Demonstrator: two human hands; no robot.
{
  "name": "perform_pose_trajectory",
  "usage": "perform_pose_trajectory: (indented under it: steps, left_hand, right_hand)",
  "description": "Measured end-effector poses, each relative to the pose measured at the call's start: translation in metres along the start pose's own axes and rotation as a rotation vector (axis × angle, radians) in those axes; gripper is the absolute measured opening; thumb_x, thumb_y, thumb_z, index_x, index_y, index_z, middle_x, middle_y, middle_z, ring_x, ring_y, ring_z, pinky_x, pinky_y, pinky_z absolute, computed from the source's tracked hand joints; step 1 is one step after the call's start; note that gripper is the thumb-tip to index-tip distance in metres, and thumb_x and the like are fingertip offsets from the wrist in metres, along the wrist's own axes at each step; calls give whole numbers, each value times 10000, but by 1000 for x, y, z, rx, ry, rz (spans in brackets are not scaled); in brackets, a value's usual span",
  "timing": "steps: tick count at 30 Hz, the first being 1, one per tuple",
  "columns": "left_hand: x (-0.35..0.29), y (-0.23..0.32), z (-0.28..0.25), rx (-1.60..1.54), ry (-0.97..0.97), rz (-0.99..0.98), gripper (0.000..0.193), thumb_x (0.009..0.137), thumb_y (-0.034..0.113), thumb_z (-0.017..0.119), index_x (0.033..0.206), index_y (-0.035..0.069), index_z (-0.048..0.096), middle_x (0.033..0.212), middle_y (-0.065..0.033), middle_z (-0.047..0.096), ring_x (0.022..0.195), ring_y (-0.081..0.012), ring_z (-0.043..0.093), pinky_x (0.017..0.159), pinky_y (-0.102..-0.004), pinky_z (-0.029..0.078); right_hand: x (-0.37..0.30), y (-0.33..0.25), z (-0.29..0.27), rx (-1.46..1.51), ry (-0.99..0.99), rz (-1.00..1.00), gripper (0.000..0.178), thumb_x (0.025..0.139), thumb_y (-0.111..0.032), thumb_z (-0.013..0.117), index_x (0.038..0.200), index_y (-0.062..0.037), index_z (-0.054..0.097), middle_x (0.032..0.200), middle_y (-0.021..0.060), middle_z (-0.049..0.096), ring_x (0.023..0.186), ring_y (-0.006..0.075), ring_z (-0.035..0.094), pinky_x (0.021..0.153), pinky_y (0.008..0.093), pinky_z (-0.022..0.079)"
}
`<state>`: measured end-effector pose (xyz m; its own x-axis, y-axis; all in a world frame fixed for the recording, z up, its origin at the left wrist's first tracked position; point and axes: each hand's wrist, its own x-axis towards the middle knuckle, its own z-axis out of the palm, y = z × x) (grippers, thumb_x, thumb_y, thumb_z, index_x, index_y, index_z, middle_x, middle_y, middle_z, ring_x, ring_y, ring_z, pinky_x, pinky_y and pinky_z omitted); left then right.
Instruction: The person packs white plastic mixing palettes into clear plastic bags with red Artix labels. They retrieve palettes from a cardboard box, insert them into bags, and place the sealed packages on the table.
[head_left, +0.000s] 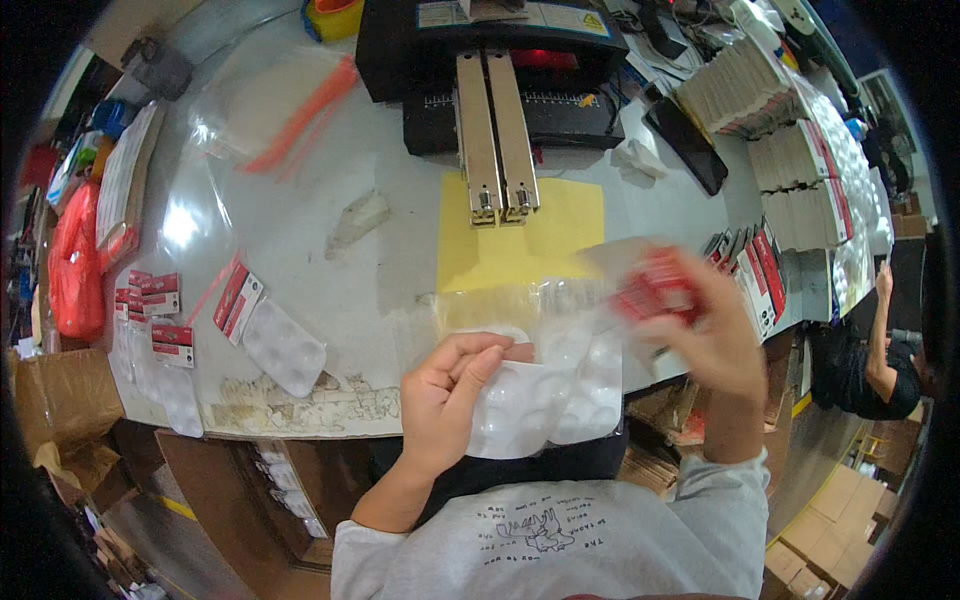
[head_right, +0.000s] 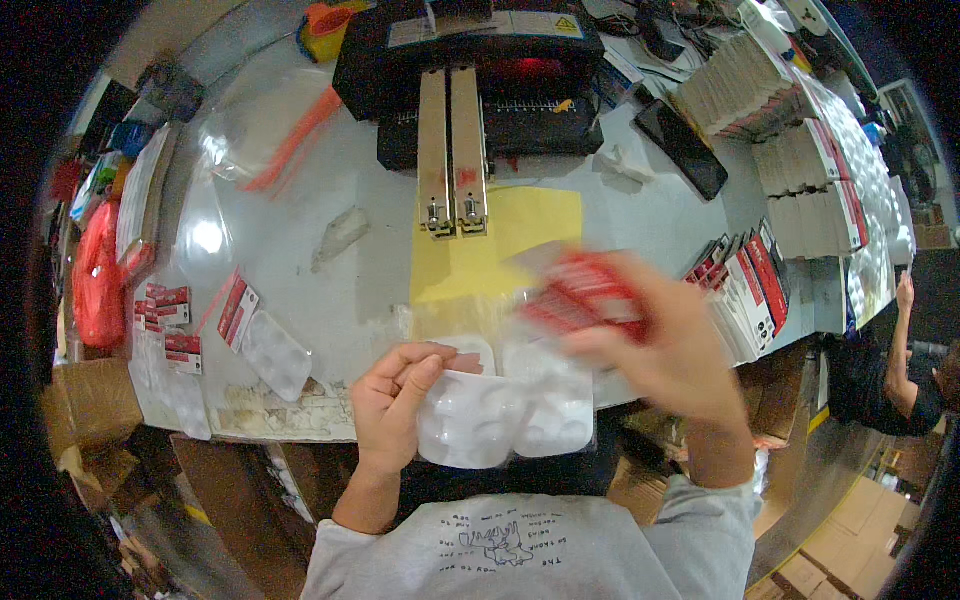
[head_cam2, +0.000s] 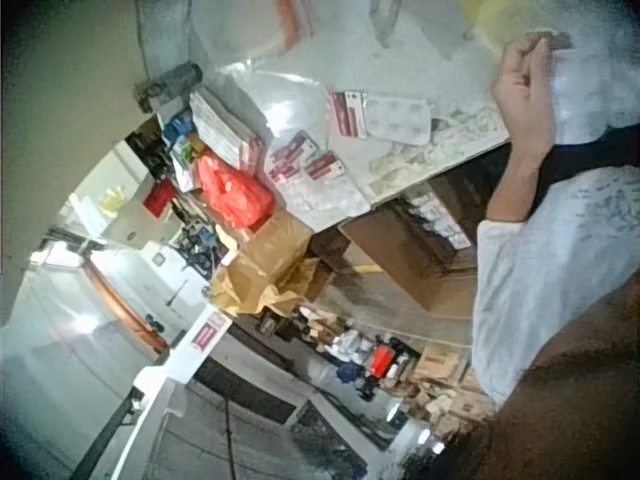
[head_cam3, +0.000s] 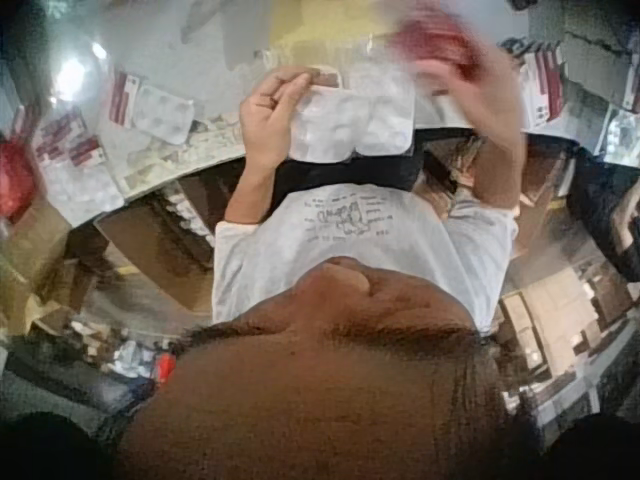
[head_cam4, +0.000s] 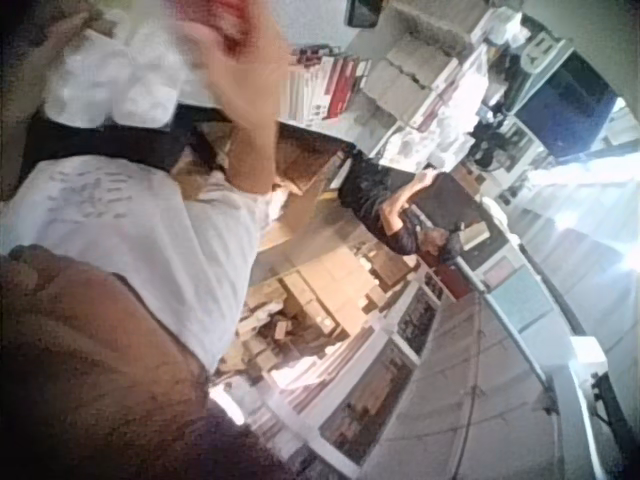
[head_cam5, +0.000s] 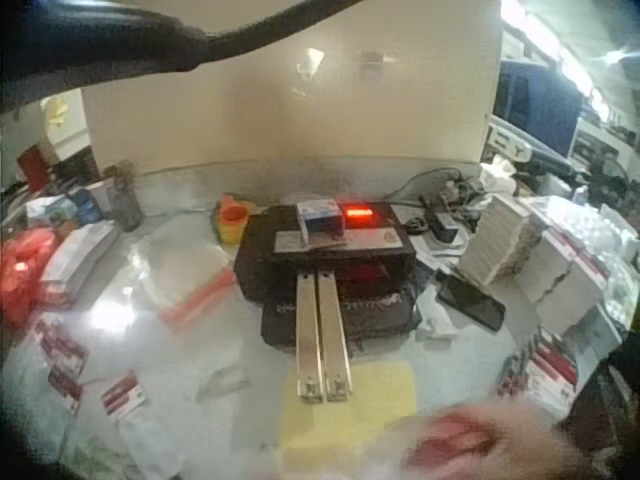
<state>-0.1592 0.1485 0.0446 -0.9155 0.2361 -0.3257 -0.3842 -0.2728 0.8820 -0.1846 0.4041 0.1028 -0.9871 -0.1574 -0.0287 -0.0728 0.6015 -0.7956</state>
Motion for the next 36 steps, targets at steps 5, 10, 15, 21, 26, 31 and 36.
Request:
perform_pose_trajectory:
  steps: [5, 10, 15, 21, 26, 31, 36]
  left_hand:
    - [1, 3, 4, 192, 46, 118, 176, 933, 122, 522, 958, -21, 621, 882, -77, 689, 779, -65, 576, 717, -209, 462]
    - [5, 4, 1, 478, 118, 89, 161, 909, 140, 568, 882, -7, 627, 661, -49, 614, 604, -51, 495, 562, -217, 418]
    - [7, -1, 1, 474, 109, 216, 163, 908, 139, 570, 854, -8, 619, 595, -26, 526, 558, -50, 424, 509, -219, 369]
    - [16, -7, -4, 317, 317, 300, 244, 942, 161, 522, 809, -30, 592, 669, 25, 535, 610, -38, 393, 538, -191, 340]
    - [17, -13, -7, 272, 345, 273, 270, 953, 174, 500, 799, -35, 575, 700, 26, 531, 659, -38, 388, 585, -176, 336]
    - [33, -6, -8, 443, 369, 168, 300, 965, 208, 466, 820, -40, 553, 674, -15, 524, 659, -65, 403, 597, -230, 377]
    - [89, -11, -16, 526, 392, 159, 336, 968, 255, 454, 801, -29, 521, 669, -42, 507, 654, -101, 405, 620, -257, 388]
  right_hand:
    - [40, -31, 46, 74, -259, 127, 369, 751, -298, 736, 903, 15, 613, 673, 160, 586, 562, 230, 567, 544, 313, 434]
    - [47, -32, 44, 99, -352, 142, 346, 743, -304, 739, 848, 3, 620, 671, 172, 590, 555, 274, 551, 542, 324, 431]
    - [50, -23, 43, 14, -339, -33, 317, 731, -263, 751, 849, 2, 623, 671, 142, 595, 556, 235, 528, 533, 297, 422]
    - [46, 2, 38, 300, -349, 331, 246, 775, -236, 729, 800, 6, 686, 700, 46, 657, 597, 77, 593, 572, 245, 472]
    - [29, 21, 47, 679, -402, 389, 154, 833, -107, 651, 839, 45, 673, 731, 76, 656, 614, 108, 619, 554, 214, 466]
    - [38, 21, 57, 758, -395, 551, 163, 856, -127, 607, 825, 30, 641, 743, 81, 651, 656, 130, 651, 493, 203, 419]
    - [74, 29, 80, 847, -66, 494, 201, 878, -166, 583, 809, 16, 629, 726, 71, 638, 598, 95, 624, 442, 177, 371]
